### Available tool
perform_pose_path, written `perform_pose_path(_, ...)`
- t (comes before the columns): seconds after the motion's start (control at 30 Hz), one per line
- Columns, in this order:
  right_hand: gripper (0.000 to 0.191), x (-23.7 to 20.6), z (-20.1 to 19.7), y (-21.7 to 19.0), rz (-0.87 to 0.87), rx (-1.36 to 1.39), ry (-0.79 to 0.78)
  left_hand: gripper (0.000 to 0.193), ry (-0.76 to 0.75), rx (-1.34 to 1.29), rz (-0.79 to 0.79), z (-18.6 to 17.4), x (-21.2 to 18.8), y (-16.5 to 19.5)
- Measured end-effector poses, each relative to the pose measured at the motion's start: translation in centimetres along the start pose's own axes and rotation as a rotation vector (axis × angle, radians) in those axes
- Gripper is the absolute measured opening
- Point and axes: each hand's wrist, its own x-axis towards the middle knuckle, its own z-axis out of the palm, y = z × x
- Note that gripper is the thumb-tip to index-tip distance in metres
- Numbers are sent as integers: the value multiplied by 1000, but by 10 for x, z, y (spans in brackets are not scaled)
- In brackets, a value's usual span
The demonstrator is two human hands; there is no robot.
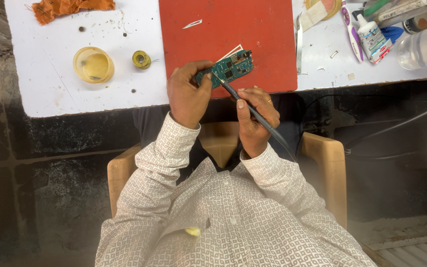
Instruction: The person uses a soldering iron and solder wire to reflow or repair connections on a small green circuit board. They repeatedly apply solder to various points on the board, reposition the board, and briefly use a toothbrush to clean the surface.
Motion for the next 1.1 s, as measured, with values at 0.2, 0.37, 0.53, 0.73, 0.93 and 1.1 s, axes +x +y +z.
perform_pose_path(0.2,16,0,0,0,-29,-3,-5,20,3,5,-1,0,0,0)
perform_pose_path(0.37,14,1,2,0,-31,8,-2,20,-3,9,-19,0,0,1)
perform_pose_path(0.53,13,1,0,-1,-49,9,-16,20,2,6,-15,0,0,2)
perform_pose_path(0.73,12,2,-1,-1,-58,-1,-24,21,-4,8,-35,0,0,2)
perform_pose_path(0.93,12,3,-1,-2,-71,-10,-28,21,-4,13,-29,0,0,1)
perform_pose_path(1.1,12,4,-3,-5,-95,-13,-37,21,2,4,-28,0,0,0)
